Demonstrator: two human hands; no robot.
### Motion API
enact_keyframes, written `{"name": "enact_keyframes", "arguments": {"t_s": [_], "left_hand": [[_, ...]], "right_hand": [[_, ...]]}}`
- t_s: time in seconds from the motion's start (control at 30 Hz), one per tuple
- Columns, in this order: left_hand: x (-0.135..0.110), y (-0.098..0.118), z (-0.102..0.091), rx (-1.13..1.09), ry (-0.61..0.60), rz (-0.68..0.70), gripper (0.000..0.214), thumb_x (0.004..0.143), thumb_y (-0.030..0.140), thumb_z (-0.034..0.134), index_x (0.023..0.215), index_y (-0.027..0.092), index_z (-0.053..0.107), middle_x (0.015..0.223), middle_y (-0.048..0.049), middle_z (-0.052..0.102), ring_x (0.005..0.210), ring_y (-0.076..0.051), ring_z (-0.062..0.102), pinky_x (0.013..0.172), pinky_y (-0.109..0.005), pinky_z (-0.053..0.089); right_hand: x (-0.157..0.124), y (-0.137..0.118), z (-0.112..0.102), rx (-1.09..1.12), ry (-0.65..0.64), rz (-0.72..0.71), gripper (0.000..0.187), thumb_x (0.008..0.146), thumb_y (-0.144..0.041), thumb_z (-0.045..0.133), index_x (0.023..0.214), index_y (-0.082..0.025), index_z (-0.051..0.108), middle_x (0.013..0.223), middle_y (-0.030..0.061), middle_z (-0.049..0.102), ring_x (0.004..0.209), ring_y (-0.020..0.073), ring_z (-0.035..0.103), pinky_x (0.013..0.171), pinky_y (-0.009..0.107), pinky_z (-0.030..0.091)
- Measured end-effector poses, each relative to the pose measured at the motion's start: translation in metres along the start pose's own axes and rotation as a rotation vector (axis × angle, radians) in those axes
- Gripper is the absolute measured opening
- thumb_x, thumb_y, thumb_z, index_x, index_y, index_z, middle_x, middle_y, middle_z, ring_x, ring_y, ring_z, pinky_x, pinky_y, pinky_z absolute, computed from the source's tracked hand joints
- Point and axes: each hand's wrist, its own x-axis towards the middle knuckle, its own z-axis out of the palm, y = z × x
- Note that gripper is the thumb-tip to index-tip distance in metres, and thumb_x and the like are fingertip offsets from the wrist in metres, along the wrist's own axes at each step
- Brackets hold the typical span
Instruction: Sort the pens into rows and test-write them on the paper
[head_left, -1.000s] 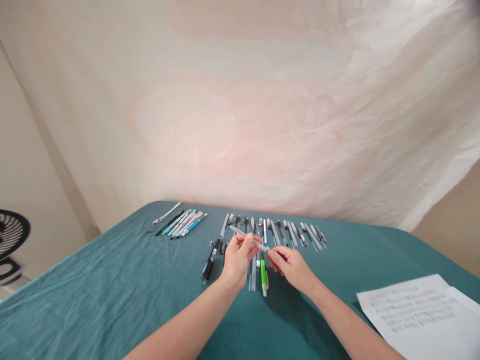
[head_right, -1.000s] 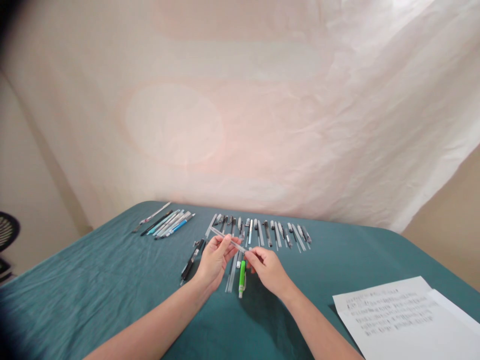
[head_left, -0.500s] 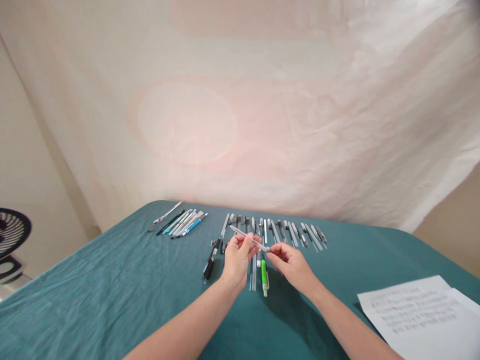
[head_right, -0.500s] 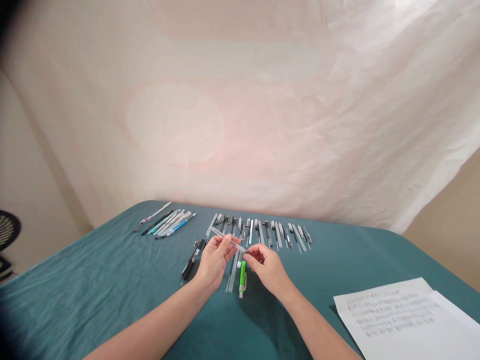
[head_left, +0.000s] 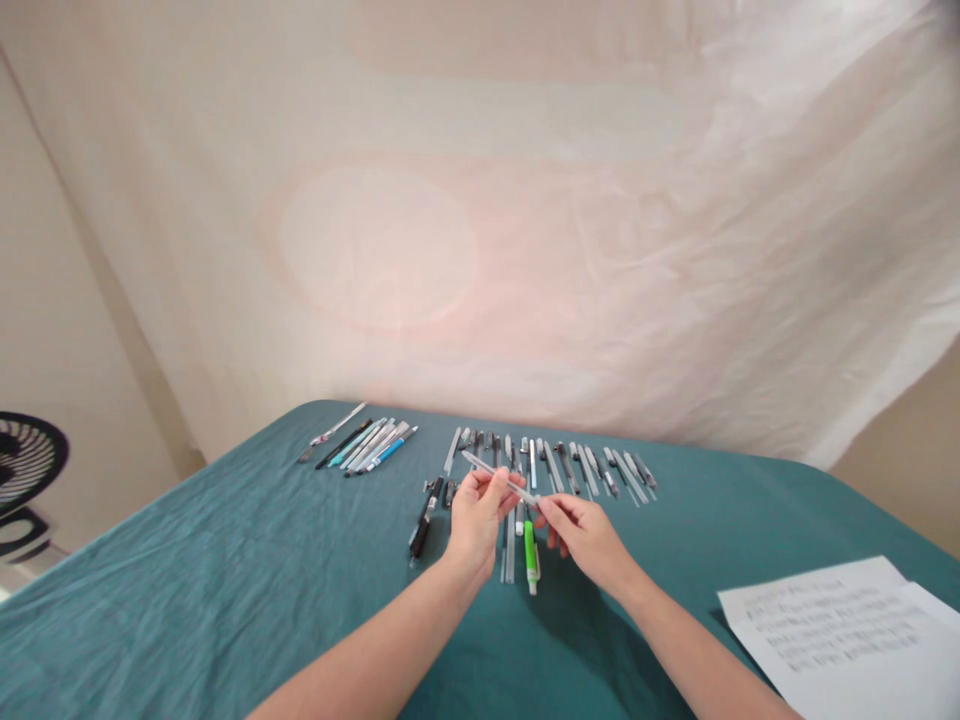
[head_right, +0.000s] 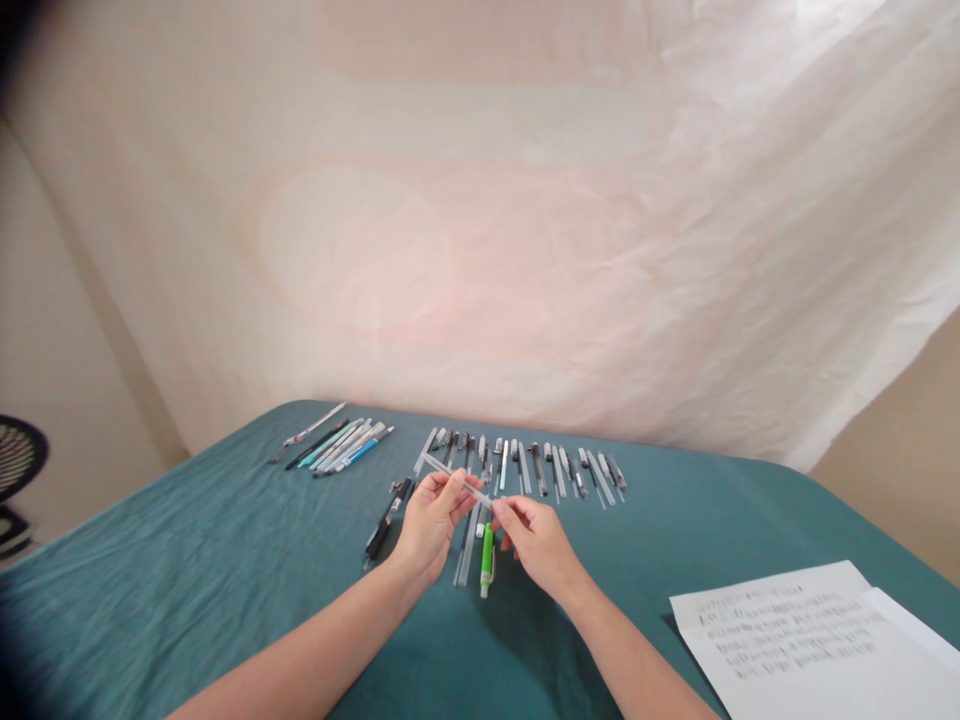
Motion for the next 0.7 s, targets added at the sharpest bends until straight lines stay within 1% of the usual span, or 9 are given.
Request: {"name": "enact_keyframes", "arguments": {"t_s": [0.1,0.2,0.3,0.47,0.57,0.7], "left_hand": [[-0.0002,-0.0004,0.0000,0.004,0.008,0.003,0.024,0.068,0.031,0.065,0.075,0.015,0.048,0.077,-0.0054,0.064,0.076,-0.015,0.062,0.077,-0.033,0.047],[0.0006,-0.0004,-0.0007,-0.004,0.022,0.010,0.025,0.067,0.032,0.066,0.075,0.015,0.049,0.077,-0.0056,0.065,0.075,-0.015,0.062,0.076,-0.032,0.048],[0.0023,0.0002,-0.0024,-0.013,0.036,0.009,0.025,0.067,0.032,0.065,0.075,0.015,0.049,0.077,-0.0057,0.065,0.075,-0.014,0.062,0.074,-0.030,0.048],[0.0047,-0.0005,-0.0053,-0.017,0.054,0.006,0.024,0.069,0.032,0.064,0.076,0.016,0.048,0.078,-0.0050,0.065,0.075,-0.013,0.062,0.072,-0.027,0.048],[0.0056,-0.0024,-0.0065,-0.020,0.058,0.006,0.023,0.070,0.032,0.063,0.077,0.016,0.048,0.078,-0.0051,0.065,0.076,-0.013,0.062,0.072,-0.027,0.048],[0.0072,-0.0028,-0.0073,-0.051,0.071,-0.002,0.022,0.070,0.031,0.064,0.077,0.015,0.049,0.077,-0.0053,0.064,0.076,-0.014,0.062,0.073,-0.027,0.048]], "right_hand": [[-0.0003,-0.0003,-0.0001,-0.050,0.023,-0.052,0.033,0.078,-0.045,0.045,0.077,-0.016,0.060,0.062,0.0017,0.058,0.049,0.0118,0.051,0.044,0.022,0.039],[0.0002,0.0018,0.0001,-0.082,0.094,-0.096,0.028,0.075,-0.042,0.051,0.081,-0.016,0.060,0.062,0.0012,0.058,0.053,0.0125,0.052,0.048,0.023,0.041],[0.0005,0.0039,0.0004,-0.098,0.124,-0.111,0.027,0.074,-0.041,0.053,0.080,-0.016,0.059,0.063,0.0013,0.058,0.053,0.0121,0.050,0.049,0.023,0.041],[-0.0001,0.0043,0.0003,-0.106,0.134,-0.118,0.022,0.075,-0.036,0.051,0.081,-0.017,0.058,0.066,0.0013,0.058,0.052,0.0112,0.049,0.048,0.022,0.040],[-0.0014,0.0027,0.0002,-0.092,0.117,-0.106,0.020,0.076,-0.034,0.051,0.081,-0.017,0.058,0.067,0.0017,0.059,0.053,0.0112,0.050,0.047,0.022,0.040],[-0.0028,-0.0023,-0.0012,-0.039,0.068,-0.098,0.023,0.076,-0.034,0.051,0.089,-0.017,0.058,0.073,0.0026,0.060,0.055,0.0116,0.051,0.046,0.022,0.041]]}}
